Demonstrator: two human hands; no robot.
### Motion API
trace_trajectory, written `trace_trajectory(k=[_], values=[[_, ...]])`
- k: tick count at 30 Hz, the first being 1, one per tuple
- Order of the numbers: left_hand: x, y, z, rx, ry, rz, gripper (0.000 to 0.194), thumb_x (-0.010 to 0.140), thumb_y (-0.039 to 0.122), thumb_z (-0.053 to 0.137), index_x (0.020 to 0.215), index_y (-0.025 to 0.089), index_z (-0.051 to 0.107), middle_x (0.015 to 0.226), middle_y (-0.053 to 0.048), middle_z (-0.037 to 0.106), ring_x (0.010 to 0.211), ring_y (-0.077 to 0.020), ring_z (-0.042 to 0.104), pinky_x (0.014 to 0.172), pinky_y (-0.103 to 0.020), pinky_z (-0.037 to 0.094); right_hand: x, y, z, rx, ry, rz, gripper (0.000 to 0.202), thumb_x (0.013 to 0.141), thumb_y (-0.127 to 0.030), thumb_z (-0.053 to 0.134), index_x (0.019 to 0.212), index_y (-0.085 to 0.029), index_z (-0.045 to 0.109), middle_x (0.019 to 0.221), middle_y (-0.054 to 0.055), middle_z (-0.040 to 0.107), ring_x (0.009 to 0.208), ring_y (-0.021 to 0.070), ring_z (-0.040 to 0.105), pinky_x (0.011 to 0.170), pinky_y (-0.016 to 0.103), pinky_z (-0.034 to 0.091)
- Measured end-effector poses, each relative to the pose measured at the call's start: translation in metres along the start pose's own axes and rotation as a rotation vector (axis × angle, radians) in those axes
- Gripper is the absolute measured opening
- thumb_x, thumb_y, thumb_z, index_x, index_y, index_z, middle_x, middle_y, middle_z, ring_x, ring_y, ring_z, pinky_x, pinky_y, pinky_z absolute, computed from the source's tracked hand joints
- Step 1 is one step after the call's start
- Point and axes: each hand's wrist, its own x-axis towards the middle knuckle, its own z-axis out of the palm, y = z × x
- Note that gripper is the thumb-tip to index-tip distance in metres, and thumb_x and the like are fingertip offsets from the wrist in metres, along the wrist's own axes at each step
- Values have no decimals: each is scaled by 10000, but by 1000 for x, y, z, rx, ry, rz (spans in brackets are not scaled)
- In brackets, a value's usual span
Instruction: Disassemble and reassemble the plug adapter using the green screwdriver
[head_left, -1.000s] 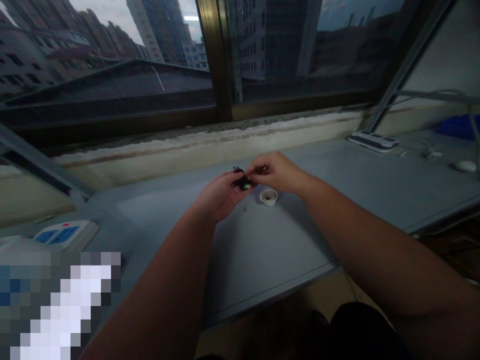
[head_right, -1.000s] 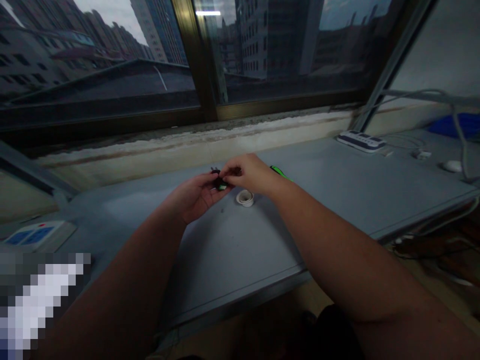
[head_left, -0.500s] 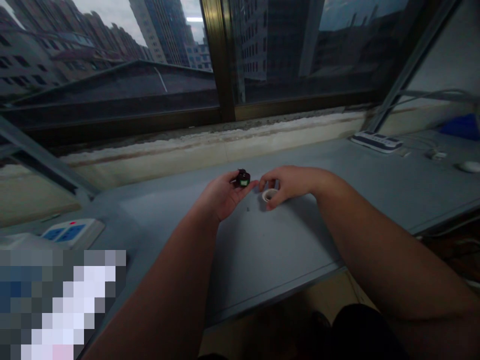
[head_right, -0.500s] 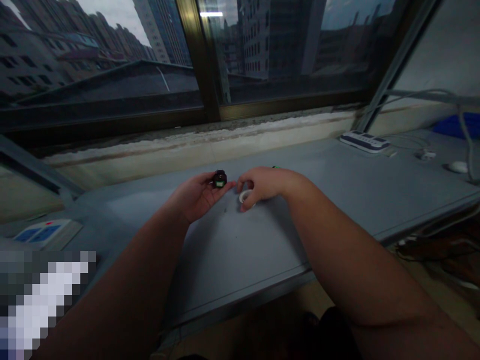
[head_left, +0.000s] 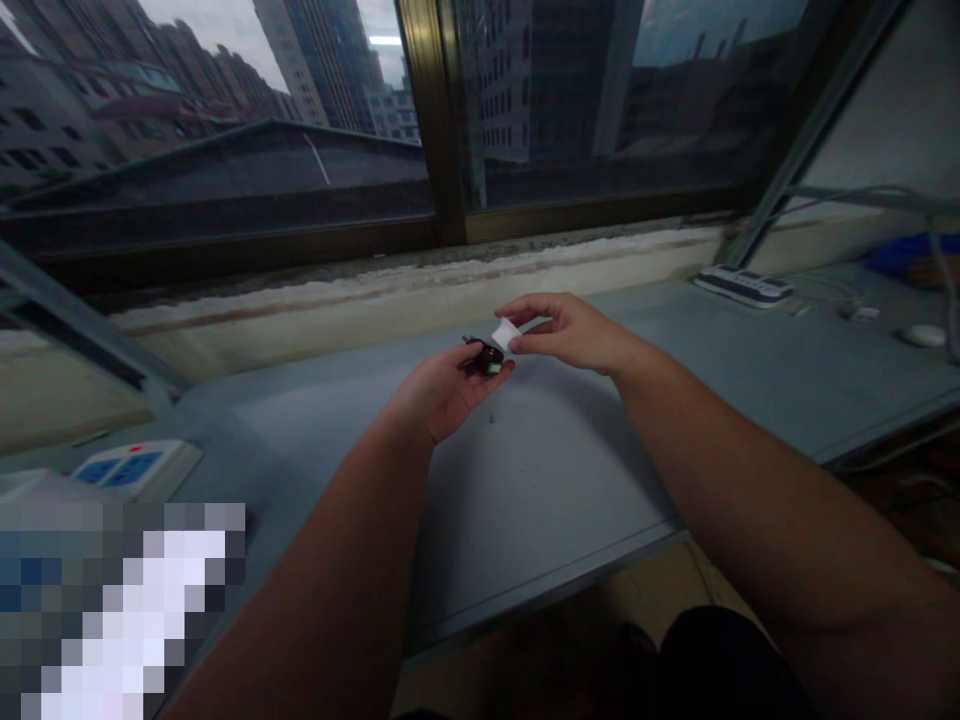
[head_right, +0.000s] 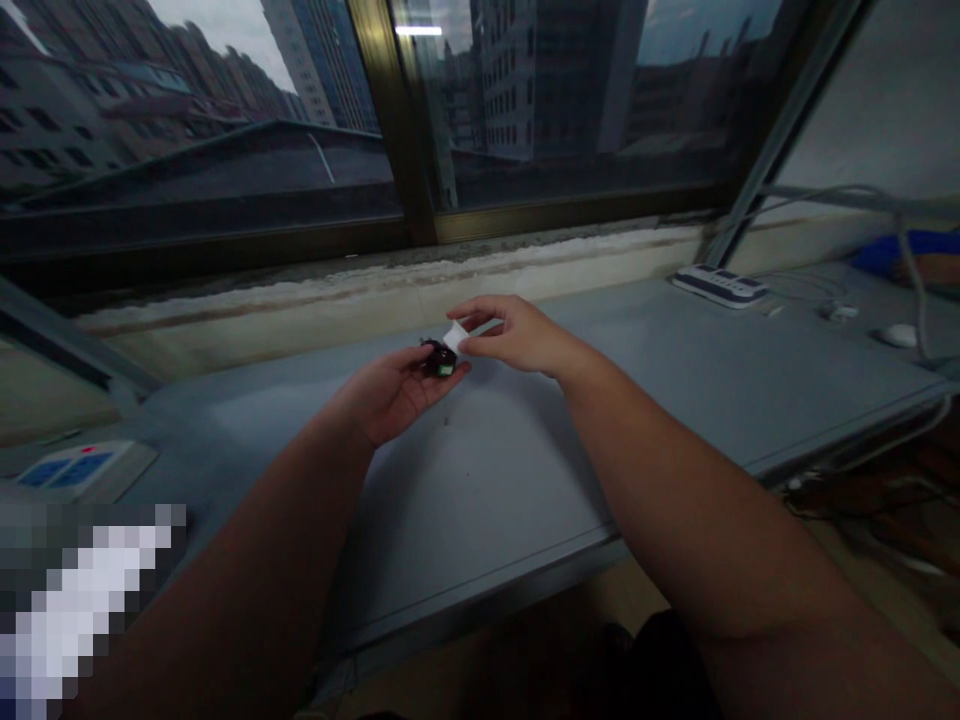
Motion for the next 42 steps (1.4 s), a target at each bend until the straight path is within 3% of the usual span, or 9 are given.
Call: trace_trajectory(k=[11,15,23,29,42], values=[[0,0,1,11,7,-17,160,933,16,520,1009,62,654,885,-116,703,832,-168,690,952,-346,617,0,4,3,44,-27,-8,405,733,-239,801,1122,-220,691,1171,68,718,1044,213,696,881,361,603],[1,0,0,31,-1,-21,167,938,26,523,1035,54,656,974,-148,718,882,-182,702,940,-334,619,-1,2,5,79,-57,-25,387,723,-194,787,1089,-225,662,1091,47,708,1013,203,695,872,346,597],[-3,2,3,59,-6,-37,178,962,55,520,1033,50,683,977,-152,719,878,-173,702,899,-287,618,-3,-1,6,-14,-66,-94,379,765,-195,761,1131,-218,665,1174,63,709,1011,198,683,739,267,553],[-4,2,1,44,-13,-35,187,966,68,528,1075,56,680,1014,-153,719,910,-174,702,923,-296,616,-4,-3,6,-33,-76,-82,369,759,-217,766,1105,-221,638,1142,35,697,829,151,674,715,273,532],[-2,2,1,49,-24,-16,178,996,91,510,996,68,686,953,-128,712,831,-158,683,817,-262,611,-6,-6,7,-136,-61,-137,328,775,-188,743,1094,-225,678,1082,32,719,878,178,674,724,284,524]])
